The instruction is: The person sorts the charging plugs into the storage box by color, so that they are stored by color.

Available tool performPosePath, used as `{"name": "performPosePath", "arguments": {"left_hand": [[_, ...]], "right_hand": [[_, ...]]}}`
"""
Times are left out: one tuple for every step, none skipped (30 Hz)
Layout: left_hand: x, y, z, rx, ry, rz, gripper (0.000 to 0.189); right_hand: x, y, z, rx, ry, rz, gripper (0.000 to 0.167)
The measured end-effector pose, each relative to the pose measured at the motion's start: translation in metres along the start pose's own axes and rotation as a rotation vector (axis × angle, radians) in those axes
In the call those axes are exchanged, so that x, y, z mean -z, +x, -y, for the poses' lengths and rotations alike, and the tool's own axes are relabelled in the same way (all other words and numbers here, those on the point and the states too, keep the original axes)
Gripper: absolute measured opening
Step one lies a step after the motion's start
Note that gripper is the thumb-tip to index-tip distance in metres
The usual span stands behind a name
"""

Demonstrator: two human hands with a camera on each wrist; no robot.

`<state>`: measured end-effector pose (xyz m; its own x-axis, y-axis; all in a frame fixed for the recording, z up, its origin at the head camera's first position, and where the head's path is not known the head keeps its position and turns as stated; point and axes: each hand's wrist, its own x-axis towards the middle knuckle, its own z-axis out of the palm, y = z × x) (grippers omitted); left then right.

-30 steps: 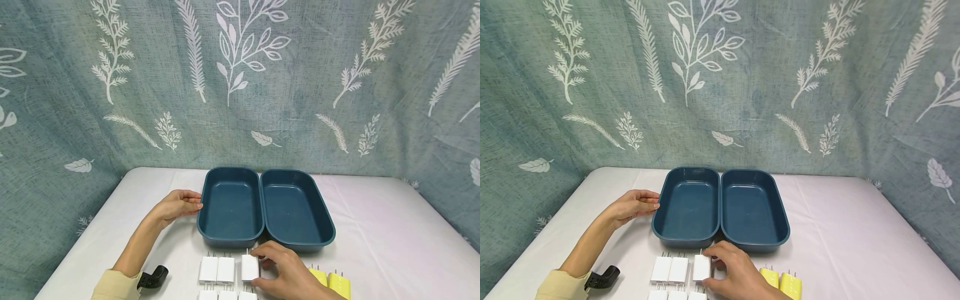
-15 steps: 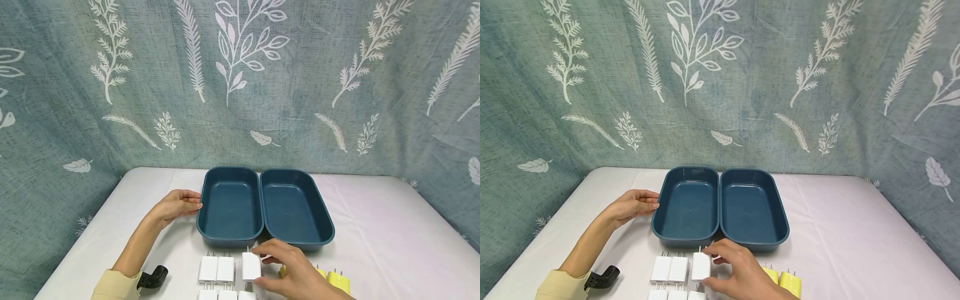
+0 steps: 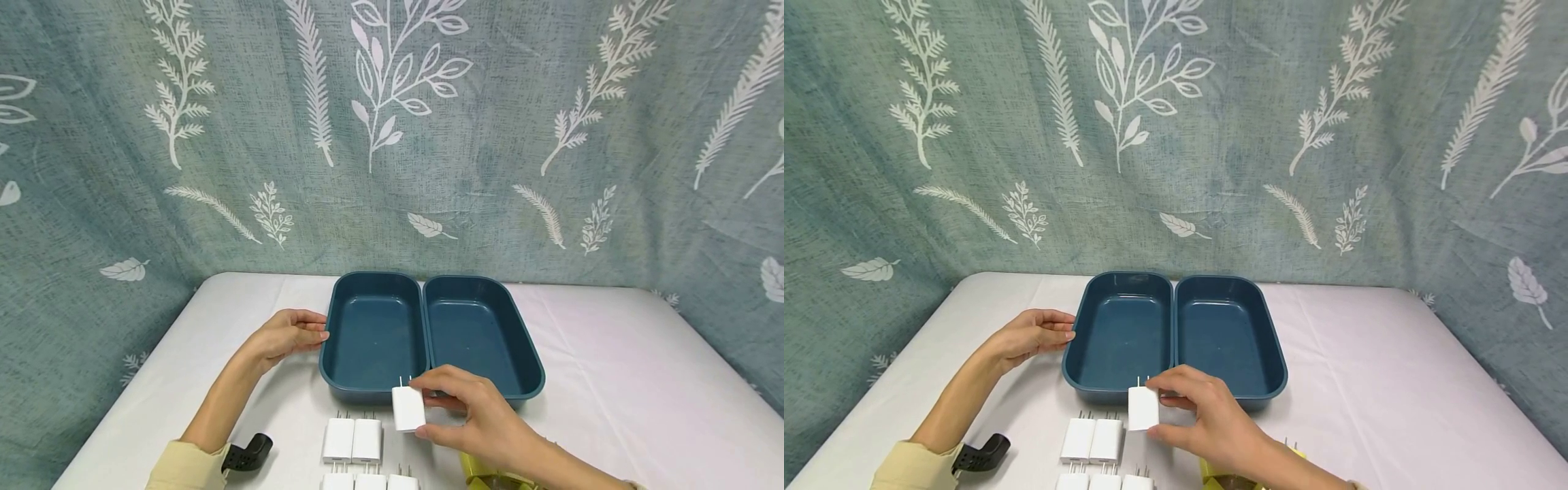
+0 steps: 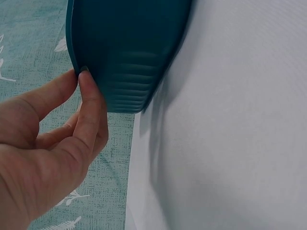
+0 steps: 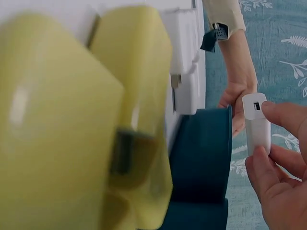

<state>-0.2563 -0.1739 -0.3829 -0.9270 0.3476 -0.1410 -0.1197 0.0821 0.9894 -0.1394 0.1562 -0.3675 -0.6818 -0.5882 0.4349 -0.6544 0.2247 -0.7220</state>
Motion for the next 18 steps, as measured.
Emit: {"name": "performPosePath", "arguments": {"left_hand": [[0.000,0.000,0.000,-0.002,0.002,0.003,0.041],[0.000,0.000,0.000,-0.004,0.004,0.006,0.041],[0.000,0.000,0.000,-0.002,0.002,0.005,0.041],[0.000,0.000,0.000,-0.002,0.003,0.004,0.041],[0.000,0.000,0.000,-0.001,0.004,0.002,0.041],[0.000,-0.001,-0.001,-0.001,0.006,0.003,0.041],[0.000,-0.001,-0.001,0.001,0.004,0.000,0.041],[0.001,-0.001,-0.001,0.004,0.003,-0.003,0.041],[0.001,-0.001,-0.001,0.005,0.001,-0.004,0.041],[0.001,-0.001,-0.001,0.007,0.000,-0.006,0.041],[0.001,-0.001,-0.001,0.008,0.000,-0.003,0.041],[0.001,-0.002,-0.001,0.007,0.000,-0.001,0.041],[0.001,-0.002,-0.001,0.006,0.001,0.001,0.041],[0.001,-0.001,-0.001,0.005,0.000,0.000,0.041],[0.001,-0.001,-0.001,0.004,0.000,0.000,0.040],[0.001,-0.001,-0.001,0.005,0.000,0.000,0.041],[0.000,-0.001,-0.001,0.005,0.000,0.000,0.041],[0.000,0.000,-0.001,0.005,-0.002,-0.001,0.040]], "right_hand": [[0.001,0.002,0.000,-0.006,0.000,0.002,0.044],[0.003,0.005,0.000,-0.018,0.001,0.004,0.043],[0.004,0.007,-0.001,-0.030,0.006,0.008,0.043],[0.005,0.010,-0.002,-0.047,0.014,0.012,0.043],[0.007,0.013,-0.003,-0.059,0.017,0.015,0.043],[0.008,0.017,-0.004,-0.074,0.026,0.019,0.044],[0.009,0.020,-0.006,-0.091,0.032,0.022,0.044],[0.011,0.023,-0.008,-0.105,0.037,0.025,0.044],[0.012,0.027,-0.010,-0.118,0.044,0.026,0.045],[0.013,0.030,-0.011,-0.136,0.047,0.025,0.045],[0.014,0.033,-0.013,-0.155,0.051,0.025,0.045],[0.015,0.037,-0.015,-0.173,0.056,0.026,0.045],[0.016,0.040,-0.018,-0.187,0.057,0.027,0.046],[0.016,0.043,-0.020,-0.203,0.062,0.027,0.046],[0.017,0.047,-0.021,-0.220,0.064,0.028,0.046],[0.017,0.050,-0.023,-0.237,0.068,0.029,0.046],[0.017,0.053,-0.025,-0.249,0.072,0.031,0.047],[0.017,0.056,-0.027,-0.261,0.072,0.031,0.047]]}}
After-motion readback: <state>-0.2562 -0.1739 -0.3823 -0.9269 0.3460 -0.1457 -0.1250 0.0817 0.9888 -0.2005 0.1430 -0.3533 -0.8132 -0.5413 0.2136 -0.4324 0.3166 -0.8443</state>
